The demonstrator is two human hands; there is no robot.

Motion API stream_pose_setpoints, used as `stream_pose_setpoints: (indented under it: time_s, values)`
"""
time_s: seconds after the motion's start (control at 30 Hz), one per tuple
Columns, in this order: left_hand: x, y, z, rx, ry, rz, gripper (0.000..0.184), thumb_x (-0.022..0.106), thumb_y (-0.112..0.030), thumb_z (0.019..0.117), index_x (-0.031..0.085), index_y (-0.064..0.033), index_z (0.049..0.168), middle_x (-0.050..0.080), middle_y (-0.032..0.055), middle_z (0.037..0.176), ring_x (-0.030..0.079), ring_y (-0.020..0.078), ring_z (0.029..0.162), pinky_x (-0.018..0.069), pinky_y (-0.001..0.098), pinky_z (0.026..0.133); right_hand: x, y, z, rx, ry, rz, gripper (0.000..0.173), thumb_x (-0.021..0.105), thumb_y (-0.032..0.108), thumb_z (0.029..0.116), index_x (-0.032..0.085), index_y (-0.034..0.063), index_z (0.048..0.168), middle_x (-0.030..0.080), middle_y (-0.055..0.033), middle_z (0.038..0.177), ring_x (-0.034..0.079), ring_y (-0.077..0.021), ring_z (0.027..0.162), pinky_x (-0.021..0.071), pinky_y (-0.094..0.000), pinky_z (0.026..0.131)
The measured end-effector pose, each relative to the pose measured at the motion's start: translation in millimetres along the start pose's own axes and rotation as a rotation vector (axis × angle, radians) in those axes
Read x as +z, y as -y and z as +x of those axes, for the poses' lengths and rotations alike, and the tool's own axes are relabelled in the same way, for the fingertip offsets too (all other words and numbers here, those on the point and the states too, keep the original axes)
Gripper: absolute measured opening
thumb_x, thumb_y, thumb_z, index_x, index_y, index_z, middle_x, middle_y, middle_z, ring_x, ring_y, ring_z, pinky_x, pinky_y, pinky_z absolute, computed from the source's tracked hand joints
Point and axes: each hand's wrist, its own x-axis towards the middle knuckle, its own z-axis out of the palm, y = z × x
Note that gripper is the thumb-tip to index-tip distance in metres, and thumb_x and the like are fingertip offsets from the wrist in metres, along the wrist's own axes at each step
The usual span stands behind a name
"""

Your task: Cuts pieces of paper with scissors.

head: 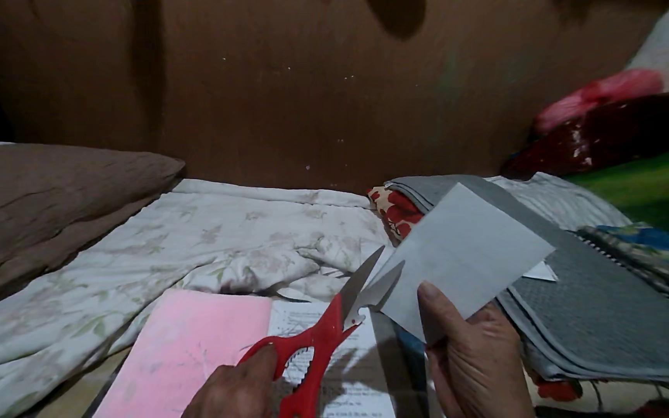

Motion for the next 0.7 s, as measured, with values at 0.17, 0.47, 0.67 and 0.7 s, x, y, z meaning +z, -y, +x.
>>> stream_pose_setpoints:
  time_s: [0.17, 0.47, 0.67, 0.7]
  values:
    - [-1.1, -2.0, 0.2, -0.013, 0.006, -0.009, 0.031, 0.074, -0.014, 0.0831, 0.068, 0.0117, 0.099, 0.07, 0.0276, 0.08, 0.07, 0.0488, 0.072, 0.0538, 0.0618, 0.064, 0.2, 0.2, -0.4, -0.005, 0.004, 0.006, 0.021, 0.056, -0.018, 0.0917, 0.059, 0.0012, 0.099, 0.072, 0.0007, 0.076, 0.073, -0.0055, 0.069, 0.063, -0.0214, 0.065]
    - [-2.0, -2.7, 0.0, -0.016, 0.009, -0.002, 0.032, 0.075, -0.017, 0.0844, 0.069, 0.0114, 0.1, 0.071, 0.028, 0.082, 0.071, 0.0482, 0.074, 0.0544, 0.0616, 0.066, 1.0, 0.4, -0.9, -0.01, 0.004, -0.006, 0.021, 0.056, -0.017, 0.0916, 0.059, 0.0014, 0.1, 0.072, 0.0009, 0.077, 0.072, -0.0051, 0.07, 0.0627, -0.0207, 0.066]
    - [-0.9, -2.7, -0.2, -0.005, 0.001, -0.008, 0.029, 0.074, -0.012, 0.0833, 0.068, 0.012, 0.098, 0.071, 0.0278, 0.081, 0.07, 0.0484, 0.073, 0.054, 0.0609, 0.064, 1.3, 0.4, -0.7, -0.009, -0.002, -0.014, 0.021, 0.057, -0.018, 0.091, 0.059, 0.0016, 0.099, 0.072, 0.001, 0.076, 0.072, -0.0053, 0.068, 0.0627, -0.021, 0.065]
    - [-1.2, -3.3, -0.4, -0.008, 0.004, -0.011, 0.029, 0.073, -0.011, 0.0833, 0.068, 0.0123, 0.099, 0.071, 0.0281, 0.082, 0.071, 0.0489, 0.074, 0.0539, 0.0612, 0.065, 1.3, 0.1, -0.6, -0.009, -0.003, -0.012, 0.021, 0.057, -0.018, 0.0909, 0.059, 0.0015, 0.098, 0.072, 0.0009, 0.076, 0.072, -0.0054, 0.068, 0.0628, -0.0212, 0.065]
